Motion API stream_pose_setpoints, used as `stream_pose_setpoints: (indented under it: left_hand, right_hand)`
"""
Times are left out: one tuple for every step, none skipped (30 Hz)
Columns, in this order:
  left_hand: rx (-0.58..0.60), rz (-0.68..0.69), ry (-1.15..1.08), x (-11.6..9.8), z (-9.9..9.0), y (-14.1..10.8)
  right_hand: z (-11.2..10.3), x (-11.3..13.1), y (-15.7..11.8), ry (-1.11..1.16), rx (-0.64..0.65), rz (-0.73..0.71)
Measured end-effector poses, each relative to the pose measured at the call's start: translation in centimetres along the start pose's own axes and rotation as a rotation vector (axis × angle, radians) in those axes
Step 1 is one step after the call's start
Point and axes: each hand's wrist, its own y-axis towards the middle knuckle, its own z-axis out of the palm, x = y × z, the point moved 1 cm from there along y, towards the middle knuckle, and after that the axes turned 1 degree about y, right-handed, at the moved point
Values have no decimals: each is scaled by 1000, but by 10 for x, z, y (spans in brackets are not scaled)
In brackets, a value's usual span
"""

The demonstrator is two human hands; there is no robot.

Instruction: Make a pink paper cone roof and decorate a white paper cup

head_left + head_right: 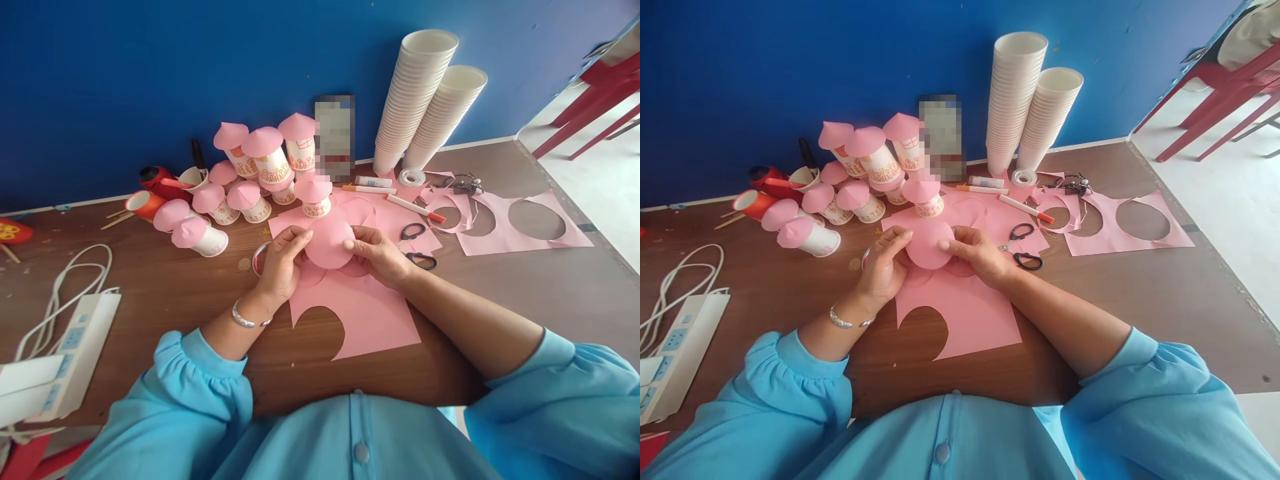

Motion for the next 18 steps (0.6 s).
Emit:
stream_pose_setpoints:
  left_hand:
    - [-31,24,3,0,1,-1]
    - [-57,45,5,-1,2,-2]
    - [-78,61,10,-2,4,-3]
    - [-86,64,15,-3,5,-5]
    - [-80,55,17,-3,6,-6]
    - [-69,40,16,-3,7,-8]
    - [-55,21,11,-3,7,-9]
    - [-43,2,2,-3,6,-9]
    - [-33,-14,-8,-3,6,-10]
    - [-22,-27,-17,-3,5,-10]
    - [-9,-43,-26,-4,4,-10]
    - [7,-62,-36,-4,4,-10]
    - [25,-83,-49,-4,4,-11]
    - [42,-106,-62,-5,5,-11]
    - [57,-129,-75,-5,6,-12]
    - [71,-150,-84,-6,7,-12]
    - [84,-164,-88,-6,8,-13]
    - [95,-171,-85,-6,9,-13]
  right_hand:
    - [3,-1,-1,-14,19,-7]
    - [6,-2,-2,-32,24,-9]
    - [8,-3,-3,-53,15,-7]
    - [10,-4,-4,-75,-6,-4]
    - [12,-5,-4,-94,-33,-4]
    - [12,-5,-5,-106,-59,-10]
    - [11,-5,-5,-107,-83,-25]
    - [10,-5,-4,-100,-105,-49]
    - [8,-3,-4,-95,-129,-82]
    - [6,-1,-3,-99,-157,-120]
    - [4,1,-3,-116,-186,-158]
    - [3,3,-3,-147,-214,-195]
    - [2,6,-3,-192,-243,-231]
    - [1,7,-3,-242,-270,-265]
    - [1,9,-4,-288,-290,-292]
    - [2,9,-4,-318,-300,-307]
    - [3,9,-4,-325,-299,-308]
    - [4,9,-4,-308,-285,-295]
